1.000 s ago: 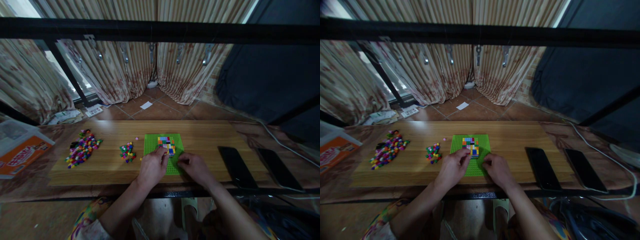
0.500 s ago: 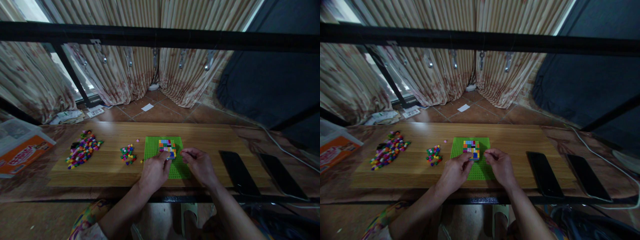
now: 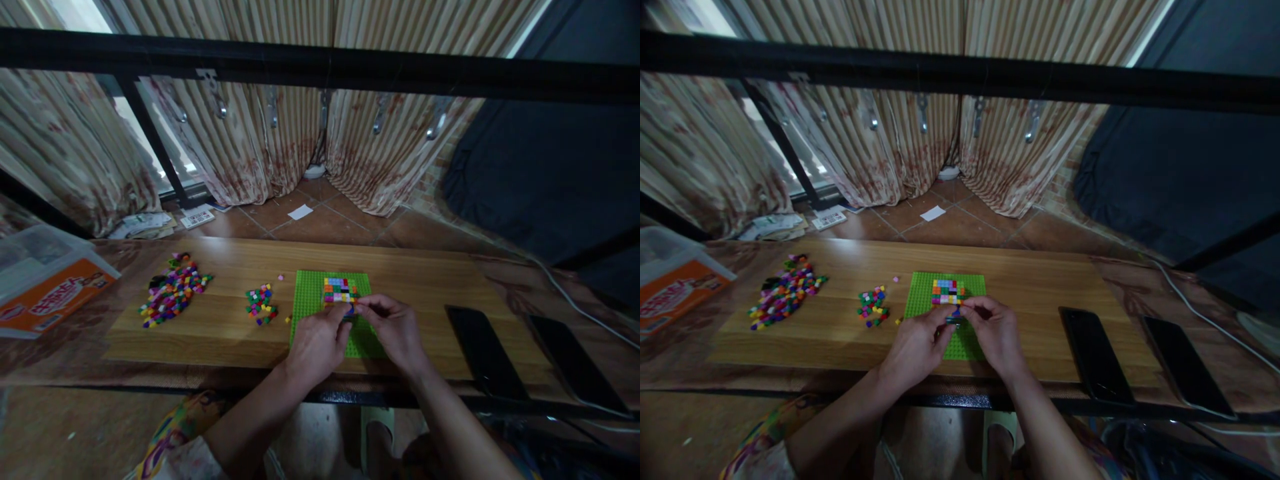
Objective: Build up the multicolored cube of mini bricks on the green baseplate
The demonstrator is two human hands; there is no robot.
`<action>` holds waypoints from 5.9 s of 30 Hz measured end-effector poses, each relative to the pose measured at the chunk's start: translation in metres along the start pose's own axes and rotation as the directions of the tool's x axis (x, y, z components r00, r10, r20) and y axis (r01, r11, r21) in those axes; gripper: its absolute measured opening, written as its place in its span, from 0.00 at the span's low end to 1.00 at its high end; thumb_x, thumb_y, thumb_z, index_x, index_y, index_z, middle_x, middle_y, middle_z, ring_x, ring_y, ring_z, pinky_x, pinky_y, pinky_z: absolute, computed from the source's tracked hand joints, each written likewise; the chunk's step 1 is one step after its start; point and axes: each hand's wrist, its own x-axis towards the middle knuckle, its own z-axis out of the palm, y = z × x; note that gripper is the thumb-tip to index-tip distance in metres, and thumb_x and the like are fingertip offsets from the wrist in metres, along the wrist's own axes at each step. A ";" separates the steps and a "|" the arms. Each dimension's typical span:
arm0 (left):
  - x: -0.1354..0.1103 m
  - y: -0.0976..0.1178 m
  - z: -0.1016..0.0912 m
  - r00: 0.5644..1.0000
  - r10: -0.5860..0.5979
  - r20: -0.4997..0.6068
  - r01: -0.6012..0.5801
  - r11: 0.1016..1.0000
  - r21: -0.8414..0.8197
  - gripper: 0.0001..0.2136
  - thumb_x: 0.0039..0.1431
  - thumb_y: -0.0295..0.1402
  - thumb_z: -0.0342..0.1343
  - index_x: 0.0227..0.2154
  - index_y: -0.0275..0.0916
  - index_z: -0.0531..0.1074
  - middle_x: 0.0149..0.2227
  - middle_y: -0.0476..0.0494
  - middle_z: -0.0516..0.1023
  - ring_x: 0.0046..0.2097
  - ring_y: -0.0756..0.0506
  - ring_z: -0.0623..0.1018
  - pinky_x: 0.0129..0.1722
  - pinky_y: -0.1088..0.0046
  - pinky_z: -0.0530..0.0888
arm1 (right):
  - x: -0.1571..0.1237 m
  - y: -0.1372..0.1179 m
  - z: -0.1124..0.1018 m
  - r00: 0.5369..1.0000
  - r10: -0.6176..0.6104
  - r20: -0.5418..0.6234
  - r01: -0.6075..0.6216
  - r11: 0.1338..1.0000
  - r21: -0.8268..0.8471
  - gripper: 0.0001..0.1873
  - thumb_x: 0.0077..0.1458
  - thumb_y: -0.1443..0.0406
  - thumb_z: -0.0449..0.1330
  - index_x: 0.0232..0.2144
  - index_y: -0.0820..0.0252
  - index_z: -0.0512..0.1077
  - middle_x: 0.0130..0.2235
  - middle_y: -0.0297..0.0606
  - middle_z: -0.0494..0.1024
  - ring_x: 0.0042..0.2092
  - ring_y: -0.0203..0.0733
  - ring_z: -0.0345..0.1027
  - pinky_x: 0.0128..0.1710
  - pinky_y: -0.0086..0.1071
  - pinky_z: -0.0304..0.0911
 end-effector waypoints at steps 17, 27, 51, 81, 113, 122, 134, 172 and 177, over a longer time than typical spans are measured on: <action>-0.001 0.001 0.003 0.999 0.005 0.042 -0.004 1.000 -0.013 0.15 0.63 0.32 0.50 0.53 0.42 0.68 0.43 0.45 0.82 0.41 0.45 0.81 0.41 0.68 0.77 | 0.010 -0.003 0.003 0.938 0.341 0.061 -0.341 0.880 0.331 0.20 0.27 0.58 0.77 0.23 0.58 0.75 0.25 0.30 0.76 0.26 0.33 0.67 0.25 0.28 0.64; -0.001 -0.001 0.003 1.000 0.010 -0.006 -0.010 0.998 -0.059 0.13 0.63 0.30 0.51 0.49 0.41 0.70 0.43 0.45 0.82 0.40 0.46 0.81 0.41 0.69 0.77 | 0.010 -0.004 0.006 0.932 0.355 0.075 -0.357 0.860 0.364 0.21 0.27 0.59 0.77 0.24 0.59 0.75 0.24 0.30 0.76 0.24 0.31 0.67 0.26 0.27 0.66; -0.017 -0.080 -0.054 0.940 -0.339 0.046 0.323 0.924 0.207 0.10 0.56 0.23 0.51 0.32 0.39 0.77 0.34 0.44 0.81 0.38 0.46 0.79 0.38 0.75 0.71 | 0.014 0.009 -0.008 0.925 0.374 -0.074 -0.330 0.882 0.336 0.20 0.32 0.51 0.74 0.22 0.58 0.76 0.24 0.34 0.74 0.24 0.33 0.63 0.23 0.27 0.61; -0.010 -0.069 -0.050 0.980 -0.190 -0.059 0.188 0.981 -0.045 0.07 0.56 0.22 0.53 0.30 0.37 0.75 0.31 0.46 0.78 0.34 0.47 0.77 0.35 0.75 0.70 | 0.012 0.003 -0.004 0.916 0.389 -0.095 -0.348 0.891 0.291 0.26 0.32 0.45 0.72 0.23 0.60 0.77 0.23 0.35 0.75 0.23 0.33 0.64 0.23 0.29 0.60; 0.020 -0.008 -0.011 0.924 0.314 -0.220 -0.260 0.935 0.241 0.06 0.64 0.28 0.52 0.36 0.39 0.74 0.36 0.46 0.79 0.40 0.44 0.76 0.43 0.65 0.71 | 0.011 -0.006 -0.002 0.974 0.204 -0.096 -0.184 0.966 0.180 0.19 0.43 0.48 0.66 0.23 0.58 0.75 0.23 0.34 0.75 0.23 0.34 0.63 0.24 0.29 0.58; 0.025 -0.009 -0.003 0.910 0.366 -0.195 -0.318 0.917 0.240 0.07 0.65 0.28 0.52 0.37 0.40 0.76 0.37 0.45 0.79 0.40 0.45 0.75 0.45 0.64 0.70 | 0.009 -0.003 0.003 0.981 0.187 -0.043 -0.179 0.972 0.150 0.20 0.44 0.47 0.64 0.23 0.58 0.73 0.23 0.34 0.75 0.24 0.35 0.63 0.24 0.29 0.59; 0.028 -0.009 0.001 0.929 0.279 -0.242 -0.231 0.951 0.207 0.13 0.61 0.26 0.56 0.49 0.39 0.72 0.38 0.44 0.80 0.41 0.43 0.75 0.44 0.64 0.71 | 0.006 -0.003 0.006 0.984 0.178 -0.016 -0.173 0.970 0.168 0.21 0.45 0.46 0.65 0.24 0.58 0.74 0.23 0.33 0.75 0.24 0.35 0.63 0.24 0.29 0.59; 0.019 -0.005 -0.002 0.914 0.097 -0.394 -0.086 0.995 0.046 0.17 0.60 0.25 0.53 0.52 0.39 0.68 0.35 0.46 0.81 0.38 0.45 0.78 0.45 0.64 0.74 | 0.006 -0.007 0.014 0.958 0.278 -0.068 -0.253 0.934 0.254 0.20 0.35 0.55 0.71 0.31 0.58 0.76 0.26 0.34 0.76 0.26 0.37 0.66 0.25 0.31 0.63; 0.021 -0.036 -0.038 0.851 -0.157 -0.501 0.122 0.987 -0.104 0.15 0.59 0.26 0.52 0.49 0.38 0.70 0.31 0.48 0.81 0.35 0.47 0.80 0.40 0.70 0.75 | 0.007 -0.009 0.007 0.947 0.298 -0.120 -0.258 0.928 0.267 0.16 0.37 0.55 0.70 0.29 0.56 0.77 0.27 0.34 0.76 0.25 0.36 0.65 0.24 0.30 0.60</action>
